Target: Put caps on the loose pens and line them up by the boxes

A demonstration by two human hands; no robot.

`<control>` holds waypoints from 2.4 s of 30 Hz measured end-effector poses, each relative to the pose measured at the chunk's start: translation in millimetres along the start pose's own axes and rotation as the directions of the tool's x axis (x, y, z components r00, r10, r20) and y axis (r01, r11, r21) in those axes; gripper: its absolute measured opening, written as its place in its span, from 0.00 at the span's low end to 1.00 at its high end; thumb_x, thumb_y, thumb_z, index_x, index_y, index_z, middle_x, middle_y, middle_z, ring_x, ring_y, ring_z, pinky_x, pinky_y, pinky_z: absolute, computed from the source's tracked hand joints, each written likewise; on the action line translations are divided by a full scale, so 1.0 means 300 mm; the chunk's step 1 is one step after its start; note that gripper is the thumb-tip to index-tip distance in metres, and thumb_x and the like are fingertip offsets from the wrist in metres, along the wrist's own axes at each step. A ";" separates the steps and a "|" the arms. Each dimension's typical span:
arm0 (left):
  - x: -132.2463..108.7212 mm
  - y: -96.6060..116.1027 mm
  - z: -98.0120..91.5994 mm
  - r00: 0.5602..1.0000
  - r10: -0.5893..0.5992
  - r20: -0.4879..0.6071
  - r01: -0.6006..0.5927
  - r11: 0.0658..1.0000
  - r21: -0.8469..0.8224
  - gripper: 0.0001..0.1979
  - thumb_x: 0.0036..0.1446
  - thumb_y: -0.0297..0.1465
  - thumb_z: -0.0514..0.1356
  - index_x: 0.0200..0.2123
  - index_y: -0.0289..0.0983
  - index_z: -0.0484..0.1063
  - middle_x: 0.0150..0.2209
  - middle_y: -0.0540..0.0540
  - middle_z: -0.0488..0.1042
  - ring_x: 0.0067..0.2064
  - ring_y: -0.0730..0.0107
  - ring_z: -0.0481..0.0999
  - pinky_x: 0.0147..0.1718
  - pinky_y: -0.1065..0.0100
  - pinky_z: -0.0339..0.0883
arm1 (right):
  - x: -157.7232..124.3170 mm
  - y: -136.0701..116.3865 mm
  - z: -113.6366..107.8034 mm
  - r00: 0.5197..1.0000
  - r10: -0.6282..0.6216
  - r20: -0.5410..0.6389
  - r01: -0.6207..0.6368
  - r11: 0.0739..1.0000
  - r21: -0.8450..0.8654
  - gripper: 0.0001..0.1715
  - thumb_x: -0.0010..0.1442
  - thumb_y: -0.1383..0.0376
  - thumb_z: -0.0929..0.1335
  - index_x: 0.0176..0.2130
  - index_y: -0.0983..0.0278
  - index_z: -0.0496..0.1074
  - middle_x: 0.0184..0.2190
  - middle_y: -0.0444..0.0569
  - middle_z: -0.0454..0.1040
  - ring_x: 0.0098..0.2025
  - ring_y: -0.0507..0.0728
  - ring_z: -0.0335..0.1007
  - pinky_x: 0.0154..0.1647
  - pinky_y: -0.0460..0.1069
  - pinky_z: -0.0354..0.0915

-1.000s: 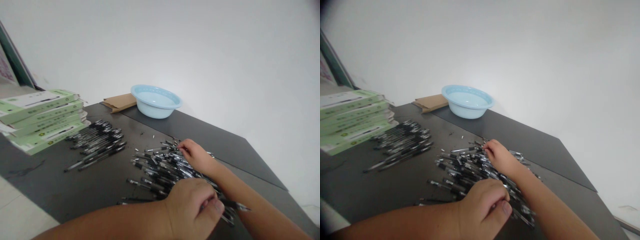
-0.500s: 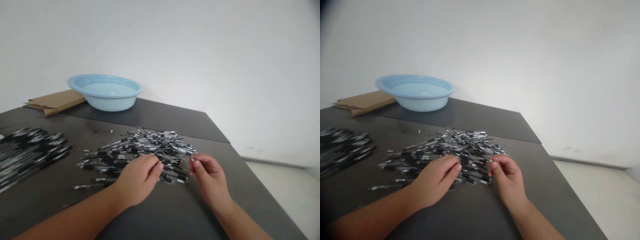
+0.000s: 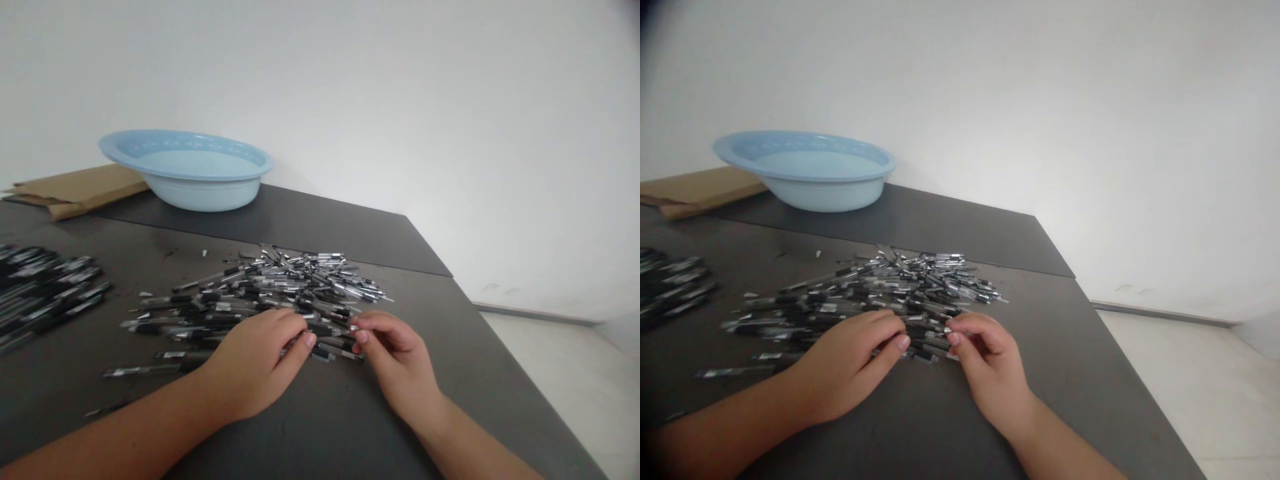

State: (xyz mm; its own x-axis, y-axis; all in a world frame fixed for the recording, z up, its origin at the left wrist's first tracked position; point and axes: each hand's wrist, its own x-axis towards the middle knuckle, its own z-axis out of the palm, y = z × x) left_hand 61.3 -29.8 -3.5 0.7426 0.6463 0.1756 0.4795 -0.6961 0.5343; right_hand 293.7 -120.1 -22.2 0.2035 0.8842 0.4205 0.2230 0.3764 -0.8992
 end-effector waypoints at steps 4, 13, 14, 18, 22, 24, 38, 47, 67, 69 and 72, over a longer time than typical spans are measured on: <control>-0.003 0.003 0.000 1.000 0.004 -0.016 -0.004 1.000 0.017 0.18 0.75 0.40 0.49 0.35 0.40 0.71 0.36 0.47 0.74 0.40 0.61 0.73 0.39 0.62 0.59 | 0.001 -0.003 0.002 1.000 -0.005 0.022 0.005 1.000 -0.008 0.09 0.67 0.66 0.75 0.45 0.53 0.83 0.43 0.47 0.82 0.33 0.52 0.80 0.34 0.46 0.80; -0.003 0.002 0.002 1.000 -0.003 -0.025 0.003 1.000 0.022 0.17 0.75 0.40 0.50 0.37 0.40 0.72 0.37 0.46 0.75 0.41 0.60 0.73 0.40 0.61 0.61 | -0.009 0.017 -0.023 0.996 -0.058 0.073 0.066 0.992 -0.105 0.11 0.67 0.68 0.74 0.47 0.52 0.81 0.45 0.49 0.82 0.43 0.57 0.81 0.38 0.49 0.79; -0.004 0.001 0.005 1.000 0.002 -0.025 -0.001 1.000 0.026 0.17 0.75 0.40 0.50 0.38 0.40 0.72 0.38 0.46 0.75 0.41 0.60 0.74 0.40 0.61 0.61 | -0.010 0.020 -0.024 0.994 -0.066 0.087 0.077 0.989 -0.127 0.12 0.68 0.68 0.73 0.48 0.52 0.81 0.46 0.49 0.82 0.44 0.57 0.81 0.40 0.50 0.78; -0.009 -0.004 0.014 0.999 0.026 -0.024 -0.025 0.999 0.042 0.18 0.75 0.41 0.50 0.38 0.40 0.73 0.38 0.46 0.75 0.41 0.60 0.74 0.40 0.61 0.62 | -0.007 0.020 -0.019 0.989 -0.078 0.126 0.104 0.969 -0.224 0.10 0.69 0.67 0.73 0.48 0.53 0.81 0.45 0.49 0.83 0.46 0.58 0.81 0.48 0.54 0.76; -0.013 -0.003 0.018 0.999 0.042 -0.035 -0.039 0.997 0.069 0.17 0.75 0.40 0.51 0.39 0.40 0.73 0.38 0.46 0.75 0.42 0.59 0.74 0.41 0.60 0.63 | -0.003 0.007 -0.013 0.986 -0.017 0.168 0.077 0.931 -0.358 0.05 0.71 0.64 0.71 0.46 0.57 0.79 0.41 0.50 0.82 0.40 0.58 0.80 0.44 0.52 0.75; -0.013 0.001 0.019 0.998 0.050 -0.034 -0.047 0.995 0.088 0.16 0.74 0.40 0.51 0.38 0.40 0.74 0.38 0.46 0.75 0.42 0.59 0.74 0.41 0.60 0.63 | -0.003 -0.003 -0.013 0.981 -0.011 0.195 0.097 0.895 -0.435 0.05 0.71 0.63 0.70 0.44 0.58 0.78 0.38 0.49 0.81 0.38 0.57 0.78 0.41 0.51 0.73; -0.024 0.007 0.027 0.996 0.080 -0.037 -0.073 0.985 0.156 0.17 0.75 0.40 0.50 0.39 0.40 0.74 0.37 0.46 0.76 0.41 0.59 0.76 0.40 0.58 0.65 | 0.028 -0.009 -0.072 0.836 -0.206 0.509 0.484 0.715 -0.505 0.16 0.71 0.71 0.68 0.54 0.54 0.71 0.45 0.50 0.80 0.48 0.60 0.79 0.50 0.55 0.75; -0.028 0.015 0.025 0.992 0.097 -0.083 -0.081 0.980 0.179 0.17 0.74 0.40 0.52 0.36 0.39 0.74 0.36 0.46 0.76 0.39 0.60 0.76 0.38 0.59 0.66 | 0.021 -0.012 -0.051 0.869 -0.032 0.494 0.354 0.738 -0.575 0.09 0.74 0.63 0.64 0.50 0.57 0.74 0.43 0.51 0.82 0.42 0.60 0.81 0.40 0.53 0.77; -0.083 0.092 -0.024 0.975 0.160 -0.152 -0.108 0.946 0.305 0.16 0.74 0.39 0.53 0.40 0.38 0.76 0.37 0.43 0.78 0.42 0.57 0.78 0.41 0.58 0.72 | -0.020 0.037 -0.068 0.958 -0.094 0.269 0.214 0.862 -0.460 0.16 0.72 0.55 0.68 0.55 0.58 0.71 0.41 0.53 0.81 0.39 0.61 0.81 0.36 0.52 0.77; -0.149 0.114 -0.061 0.975 0.108 -0.193 -0.046 0.953 0.300 0.15 0.75 0.36 0.50 0.50 0.39 0.76 0.42 0.43 0.79 0.45 0.56 0.78 0.44 0.57 0.72 | -0.016 0.038 -0.073 0.975 -0.090 0.204 0.167 0.903 -0.397 0.21 0.73 0.53 0.66 0.59 0.60 0.67 0.40 0.52 0.80 0.35 0.60 0.79 0.33 0.51 0.75; -0.301 0.078 -0.104 0.941 -0.087 -0.326 0.180 0.947 0.268 0.18 0.75 0.33 0.48 0.61 0.40 0.72 0.51 0.41 0.79 0.52 0.57 0.77 0.53 0.57 0.71 | -0.003 0.045 -0.075 0.988 -0.060 0.139 0.118 0.883 -0.454 0.23 0.72 0.50 0.66 0.58 0.61 0.67 0.40 0.52 0.79 0.35 0.60 0.78 0.34 0.53 0.74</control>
State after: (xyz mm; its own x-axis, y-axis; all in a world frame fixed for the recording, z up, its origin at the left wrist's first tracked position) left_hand -8.9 -94.6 19.0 0.5047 0.7709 0.3887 0.7129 -0.6261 0.3160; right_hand 317.8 -122.0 -32.0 0.0552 0.8897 0.4533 0.6541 0.3108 -0.6896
